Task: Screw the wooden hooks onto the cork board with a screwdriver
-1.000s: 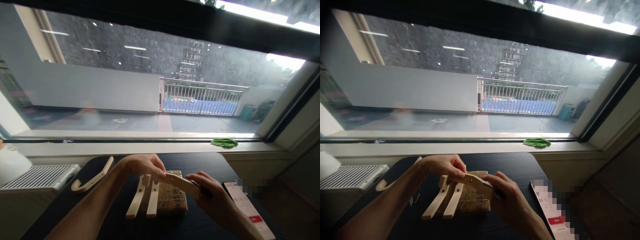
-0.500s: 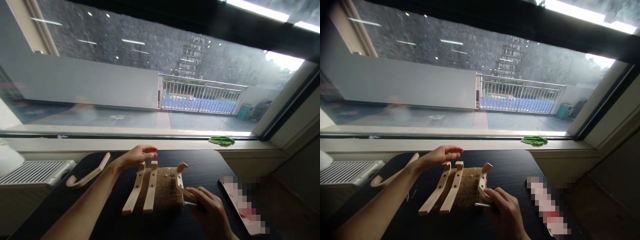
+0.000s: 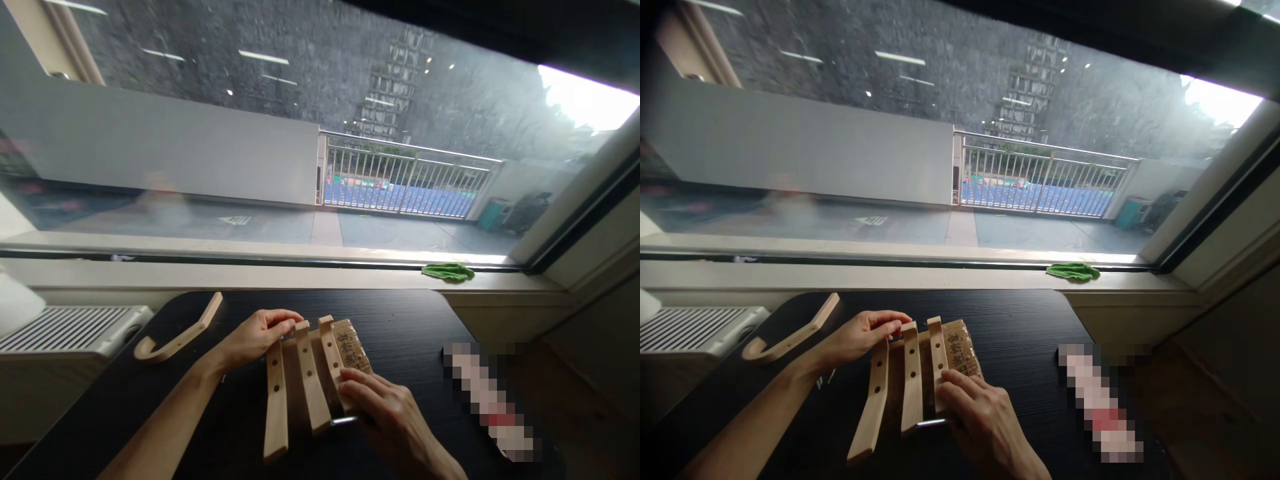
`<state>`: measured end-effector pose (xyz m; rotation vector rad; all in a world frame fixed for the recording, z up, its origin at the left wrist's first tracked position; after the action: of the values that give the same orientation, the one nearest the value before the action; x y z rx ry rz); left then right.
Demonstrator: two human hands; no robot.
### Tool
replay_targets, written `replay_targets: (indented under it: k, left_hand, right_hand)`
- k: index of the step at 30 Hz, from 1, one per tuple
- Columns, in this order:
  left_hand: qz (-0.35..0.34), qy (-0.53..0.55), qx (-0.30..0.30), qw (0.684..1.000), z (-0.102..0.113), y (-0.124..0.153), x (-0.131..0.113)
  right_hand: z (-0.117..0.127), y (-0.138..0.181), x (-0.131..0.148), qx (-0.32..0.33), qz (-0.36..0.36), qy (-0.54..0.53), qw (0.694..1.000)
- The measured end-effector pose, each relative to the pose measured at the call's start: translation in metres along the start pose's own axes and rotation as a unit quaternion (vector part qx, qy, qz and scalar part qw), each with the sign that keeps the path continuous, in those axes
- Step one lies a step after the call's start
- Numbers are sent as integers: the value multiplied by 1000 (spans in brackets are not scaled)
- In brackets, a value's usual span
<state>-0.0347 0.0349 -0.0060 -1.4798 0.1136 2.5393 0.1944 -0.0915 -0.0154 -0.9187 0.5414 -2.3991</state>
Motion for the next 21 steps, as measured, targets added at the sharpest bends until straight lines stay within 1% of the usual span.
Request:
replay_targets:
  k: [5, 9, 14, 18, 21]
  left_hand:
    - [16, 4, 16, 1000, 0, -2, 5]
    - [22, 12, 31, 999, 1, -4, 6]
    - [18, 9, 54, 998, 3, -5, -2]
    - [17, 1, 77, 997, 3, -5, -6]
    - [18, -11, 66, 998, 3, -7, -1]
  right_hand:
    - [-5, 3, -4, 5, -20, -23, 1000]
    - [-1, 0, -1, 13, -21, -1, 1000]
    - [5, -4, 1, 28, -3, 40, 999]
    - [4, -3, -2, 24, 7, 44, 999]
    - [4, -1, -7, 13, 7, 45, 999]
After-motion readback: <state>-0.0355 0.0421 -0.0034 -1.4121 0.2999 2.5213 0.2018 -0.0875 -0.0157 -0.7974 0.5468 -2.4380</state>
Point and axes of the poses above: each hand's wrist, its own y-axis away from the middle knuckle, its own z-axis out of the back of the hand, x = y × z, the point moved 3 cm from there along -y, towards the middle knuckle, and after that the axes turned 15 degrees about -x, right-handed, at the moved point
